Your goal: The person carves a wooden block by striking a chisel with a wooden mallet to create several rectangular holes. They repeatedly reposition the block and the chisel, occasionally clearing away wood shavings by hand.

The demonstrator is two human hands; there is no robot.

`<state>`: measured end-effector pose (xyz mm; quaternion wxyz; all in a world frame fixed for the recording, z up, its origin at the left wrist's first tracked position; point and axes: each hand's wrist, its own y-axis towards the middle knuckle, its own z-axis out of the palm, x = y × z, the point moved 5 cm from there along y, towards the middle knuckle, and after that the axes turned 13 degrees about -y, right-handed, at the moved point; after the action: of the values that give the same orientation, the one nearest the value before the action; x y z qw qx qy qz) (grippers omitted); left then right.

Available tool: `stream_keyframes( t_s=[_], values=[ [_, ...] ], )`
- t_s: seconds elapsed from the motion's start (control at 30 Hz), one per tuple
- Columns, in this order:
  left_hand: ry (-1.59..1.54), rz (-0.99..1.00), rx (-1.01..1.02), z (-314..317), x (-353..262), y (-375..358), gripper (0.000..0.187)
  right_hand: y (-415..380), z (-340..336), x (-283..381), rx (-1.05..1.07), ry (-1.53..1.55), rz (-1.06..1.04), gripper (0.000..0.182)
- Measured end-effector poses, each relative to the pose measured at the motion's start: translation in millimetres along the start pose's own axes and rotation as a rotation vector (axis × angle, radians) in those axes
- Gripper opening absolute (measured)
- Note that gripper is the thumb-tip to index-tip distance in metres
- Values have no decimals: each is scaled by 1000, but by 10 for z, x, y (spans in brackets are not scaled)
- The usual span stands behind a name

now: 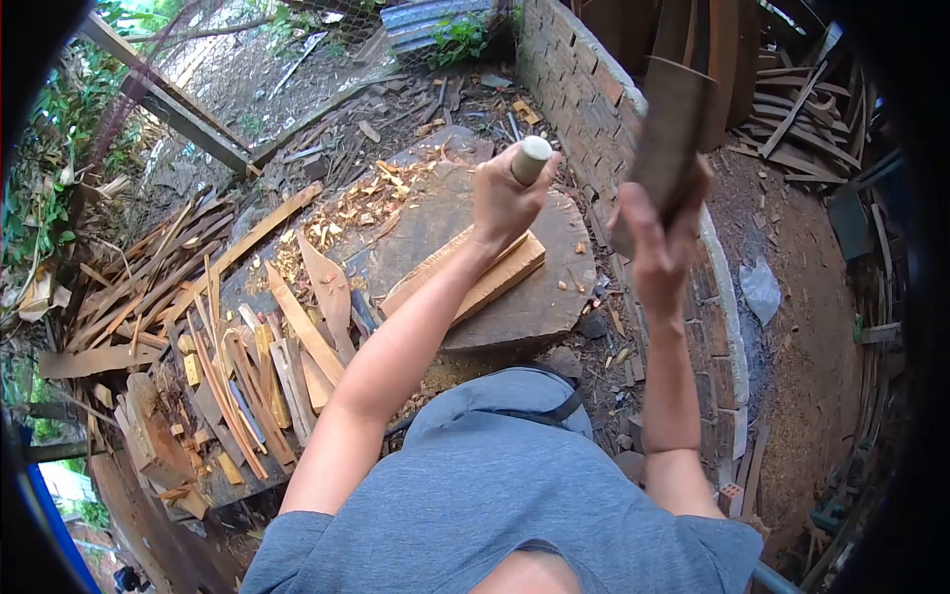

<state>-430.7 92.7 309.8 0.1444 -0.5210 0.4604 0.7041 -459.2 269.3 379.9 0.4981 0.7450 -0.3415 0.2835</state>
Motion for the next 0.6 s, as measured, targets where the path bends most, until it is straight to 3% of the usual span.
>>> stream_keyframes(
  t_s=[0.07,0.1,0.2,0.27,0.33,0.37,0.5,0.6],
  values=[
    [-166,88,-7,55,29,-51,19,52,156,203,496,-186,5,65],
    [-198,83,23,50,41,-28,18,69,203,131,596,-250,10,66],
    [-64,30,-36,-43,33,-2,16,248,31,319,492,-185,-90,62],
    [-28,-16,-33,-62,-13,-18,16,332,-38,374,257,-60,-245,61],
    [-67,19,0,-33,-80,-59,17,240,86,377,504,-210,-90,60],
    [-166,140,13,-7,-30,-68,21,194,189,272,681,-287,-33,63],
    [-60,-4,-28,-172,46,-70,30,172,210,-246,514,-17,-1,72],
    [-220,-131,-141,-403,258,-135,33,-165,394,-766,575,-228,190,75]
  ],
)
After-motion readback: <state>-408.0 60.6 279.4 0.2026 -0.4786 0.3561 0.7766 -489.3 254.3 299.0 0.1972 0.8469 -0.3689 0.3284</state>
